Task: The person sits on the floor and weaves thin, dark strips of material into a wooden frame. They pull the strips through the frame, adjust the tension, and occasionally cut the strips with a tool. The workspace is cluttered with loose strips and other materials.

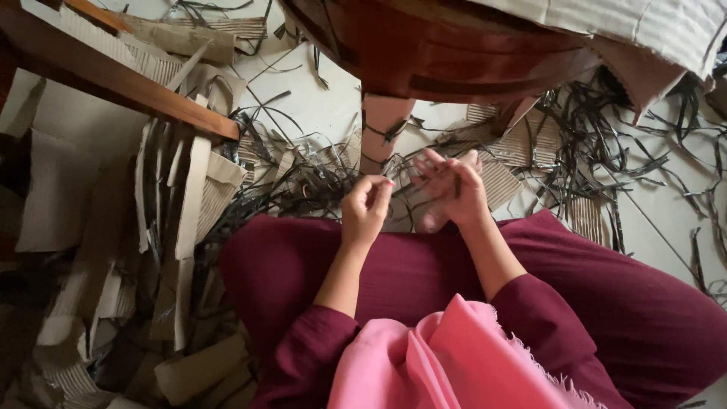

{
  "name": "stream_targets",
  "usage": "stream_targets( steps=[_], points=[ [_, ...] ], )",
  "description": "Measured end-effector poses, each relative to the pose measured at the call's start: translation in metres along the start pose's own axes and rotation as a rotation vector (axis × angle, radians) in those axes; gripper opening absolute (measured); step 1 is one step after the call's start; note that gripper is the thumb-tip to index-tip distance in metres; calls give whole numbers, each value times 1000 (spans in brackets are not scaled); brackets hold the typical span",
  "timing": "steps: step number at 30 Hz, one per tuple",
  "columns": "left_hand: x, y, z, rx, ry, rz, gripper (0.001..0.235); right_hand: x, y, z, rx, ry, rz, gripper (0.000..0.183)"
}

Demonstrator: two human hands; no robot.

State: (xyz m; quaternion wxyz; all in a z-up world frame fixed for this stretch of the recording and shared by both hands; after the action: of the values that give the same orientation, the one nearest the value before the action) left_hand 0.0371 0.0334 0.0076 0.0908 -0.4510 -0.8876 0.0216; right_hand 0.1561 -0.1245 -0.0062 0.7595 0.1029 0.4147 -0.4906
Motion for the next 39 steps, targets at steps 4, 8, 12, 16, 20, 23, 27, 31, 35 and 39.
stream_targets(
  steps=[4,8,12,16,20,23,27,31,35,39],
  points=[
    [-7,5,15,13,199,127,11,47,12,-28,-17,-40,-1,46],
    [-6,6,42,137,599,224,20,106,27,-78,47,-709,-149,24],
    [13,6,30,138,655,74,21,63,14,-72,151,-1542,57,47],
    [22,15,34,-190,454,-159,43,43,20,-79,167,-1551,47,58],
    [6,31,38,-445,443,-277,69,29,43,-86,286,-1605,86,74],
    [-4,51,49,-401,388,-232,73,36,59,-108,306,-1618,110,66],
    [-14,66,54,-311,337,-130,73,47,71,-126,185,-1413,19,41],
    [-12,71,59,-284,320,-125,70,57,87,-138,273,-1361,51,36],
    [-10,67,51,-311,280,-135,67,63,85,-141,255,-1429,65,35],
    [-15,71,77,-347,304,-166,67,64,86,-140,326,-1476,78,29]
  ],
)
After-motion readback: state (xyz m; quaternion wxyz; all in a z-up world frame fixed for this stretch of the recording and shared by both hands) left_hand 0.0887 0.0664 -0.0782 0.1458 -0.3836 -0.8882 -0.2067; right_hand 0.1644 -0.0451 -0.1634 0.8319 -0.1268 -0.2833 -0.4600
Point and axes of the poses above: each hand's wrist, its own y-axis towards the middle knuckle, its own x-axis out of the back of the hand, z = x × y, the point moved 4 cm from there along y, towards the middle knuckle, and after that the axes turned 6 degrees about x, right-handed, at the moved point
